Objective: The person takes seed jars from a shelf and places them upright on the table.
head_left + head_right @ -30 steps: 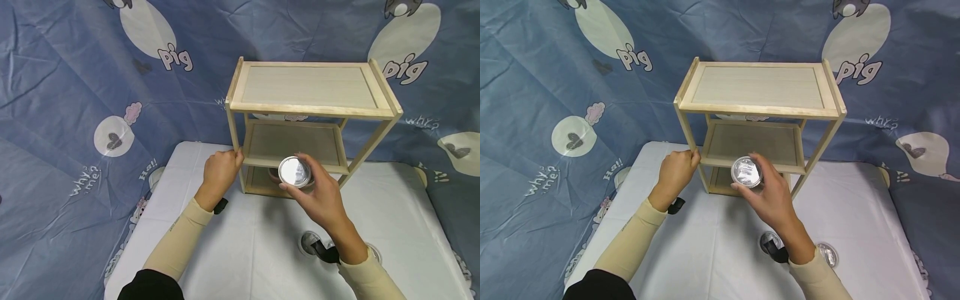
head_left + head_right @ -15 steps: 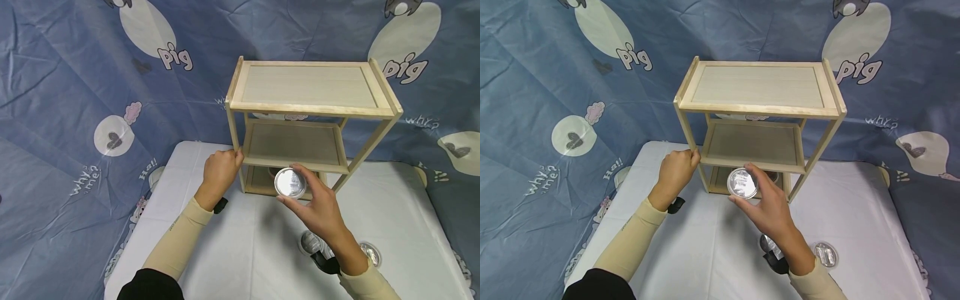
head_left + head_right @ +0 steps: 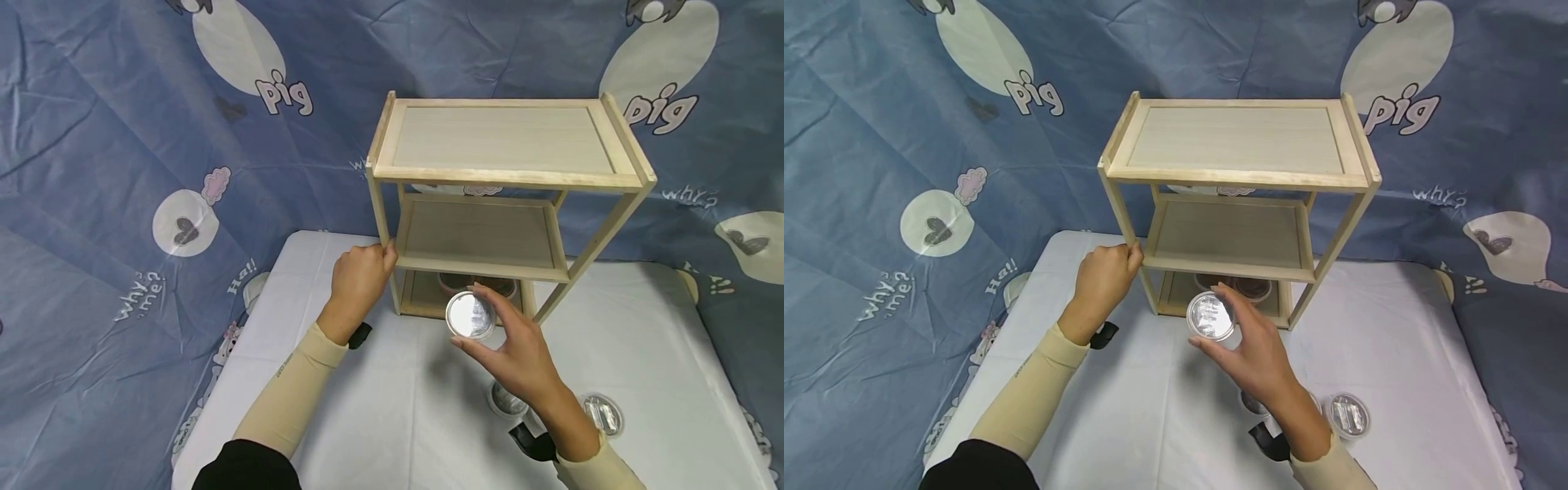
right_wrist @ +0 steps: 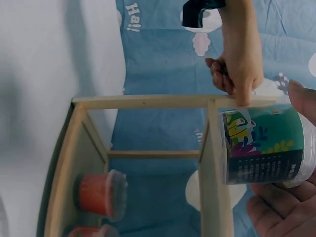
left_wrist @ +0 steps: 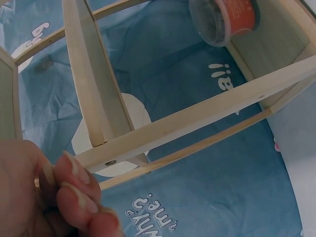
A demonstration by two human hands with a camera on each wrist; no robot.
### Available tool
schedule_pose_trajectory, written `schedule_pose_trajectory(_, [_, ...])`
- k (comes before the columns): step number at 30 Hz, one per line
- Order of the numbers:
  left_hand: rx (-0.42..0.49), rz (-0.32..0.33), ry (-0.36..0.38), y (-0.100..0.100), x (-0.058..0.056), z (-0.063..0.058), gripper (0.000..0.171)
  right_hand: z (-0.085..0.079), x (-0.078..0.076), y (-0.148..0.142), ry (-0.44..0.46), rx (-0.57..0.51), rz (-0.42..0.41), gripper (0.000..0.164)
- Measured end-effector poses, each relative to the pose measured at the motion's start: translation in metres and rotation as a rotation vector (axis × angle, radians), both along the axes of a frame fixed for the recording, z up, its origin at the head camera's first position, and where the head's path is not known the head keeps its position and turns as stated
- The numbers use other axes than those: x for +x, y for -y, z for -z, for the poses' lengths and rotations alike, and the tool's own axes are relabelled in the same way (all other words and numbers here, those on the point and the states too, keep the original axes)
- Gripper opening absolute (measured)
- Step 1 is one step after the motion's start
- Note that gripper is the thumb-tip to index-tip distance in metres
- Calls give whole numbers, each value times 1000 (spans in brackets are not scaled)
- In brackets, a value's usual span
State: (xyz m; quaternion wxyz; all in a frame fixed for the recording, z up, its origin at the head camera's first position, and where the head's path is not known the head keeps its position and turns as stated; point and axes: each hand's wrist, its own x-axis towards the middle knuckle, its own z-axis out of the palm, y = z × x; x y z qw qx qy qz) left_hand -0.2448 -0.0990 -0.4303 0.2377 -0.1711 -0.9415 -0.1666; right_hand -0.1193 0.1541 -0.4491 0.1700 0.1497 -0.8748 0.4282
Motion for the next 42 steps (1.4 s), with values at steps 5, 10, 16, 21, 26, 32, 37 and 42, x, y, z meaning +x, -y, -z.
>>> schedule_pose_trajectory(5, [5, 11, 5, 0, -1, 0, 55, 8, 3, -4, 13, 13, 20, 84])
schedule_pose_trajectory(10, [8, 12, -5, 0, 0, 0, 55, 17, 6, -4, 34, 6, 26, 85])
schedule_pose_trajectory(16, [11, 9, -5, -1, 0, 0, 55, 28, 8, -2, 31, 7, 20, 84])
schedule_pose_trajectory(21, [9, 6, -5, -1, 0, 0, 55, 40, 11, -1, 21, 20, 25, 84])
schedule_pose_trajectory(26, [14, 6, -11, 0, 0, 0, 55, 53, 14, -1, 37, 24, 34, 84])
schedule_pose_trajectory(32, [15, 8, -16, 0, 1, 0, 56, 70, 18, -2, 65, 30, 15, 84])
schedule_pose_trajectory(37, [13, 9, -3, 0, 1, 0, 56, 79, 21, -3, 71, 30, -5, 85])
schedule_pose_trajectory(42, [16, 7, 3, 0, 1, 0, 56, 86, 23, -2, 90, 31, 1, 85])
